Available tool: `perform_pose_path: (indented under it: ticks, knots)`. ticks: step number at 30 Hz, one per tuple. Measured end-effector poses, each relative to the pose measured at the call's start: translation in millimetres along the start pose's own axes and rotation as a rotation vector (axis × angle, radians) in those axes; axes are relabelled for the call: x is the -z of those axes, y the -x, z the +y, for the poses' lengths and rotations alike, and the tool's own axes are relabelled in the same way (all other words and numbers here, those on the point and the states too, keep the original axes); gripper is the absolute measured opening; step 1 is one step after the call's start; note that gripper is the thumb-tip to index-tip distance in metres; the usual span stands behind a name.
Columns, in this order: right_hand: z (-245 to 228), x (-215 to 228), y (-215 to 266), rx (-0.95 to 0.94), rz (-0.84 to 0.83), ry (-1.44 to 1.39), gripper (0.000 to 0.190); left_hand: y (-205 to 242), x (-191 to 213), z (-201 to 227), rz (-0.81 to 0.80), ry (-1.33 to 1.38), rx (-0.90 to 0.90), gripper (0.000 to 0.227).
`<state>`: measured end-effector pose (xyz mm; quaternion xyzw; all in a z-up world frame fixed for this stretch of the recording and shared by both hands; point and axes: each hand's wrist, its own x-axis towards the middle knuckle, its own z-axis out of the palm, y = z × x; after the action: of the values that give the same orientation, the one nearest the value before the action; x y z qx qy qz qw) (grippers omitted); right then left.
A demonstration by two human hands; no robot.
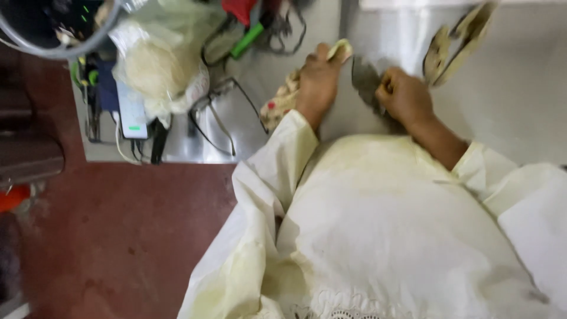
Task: Wrapping dried leaves into small bundles on a stainless steel table
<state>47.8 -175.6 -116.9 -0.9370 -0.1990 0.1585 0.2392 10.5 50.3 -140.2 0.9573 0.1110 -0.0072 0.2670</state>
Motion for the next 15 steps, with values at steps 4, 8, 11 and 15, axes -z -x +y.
perform_pose_path:
  ticks: [4,8,11,15]
  knots:
    - [-27.8,30.3,6.0,0.042,-0.029,0.001,0.017,-25.6,-38.9,-37.9,0.121,-0.143,-0.067,0.035]
    - [-89.1,105.8,21.7,0.202,0.112,-0.139,0.015,-4.2,-12.1,-18.5,0.169,-0.449,-0.131,0.037]
    - [-129.9,160.2,24.8,0.32,0.214,-0.316,0.029,-10.2,-11.5,-21.2,0.291,-0.439,-0.188,0.036]
    - [-169.4,219.3,18.4,0.462,0.397,0.134,0.014,-1.1,-12.3,-17.9,0.301,-0.477,-0.154,0.039]
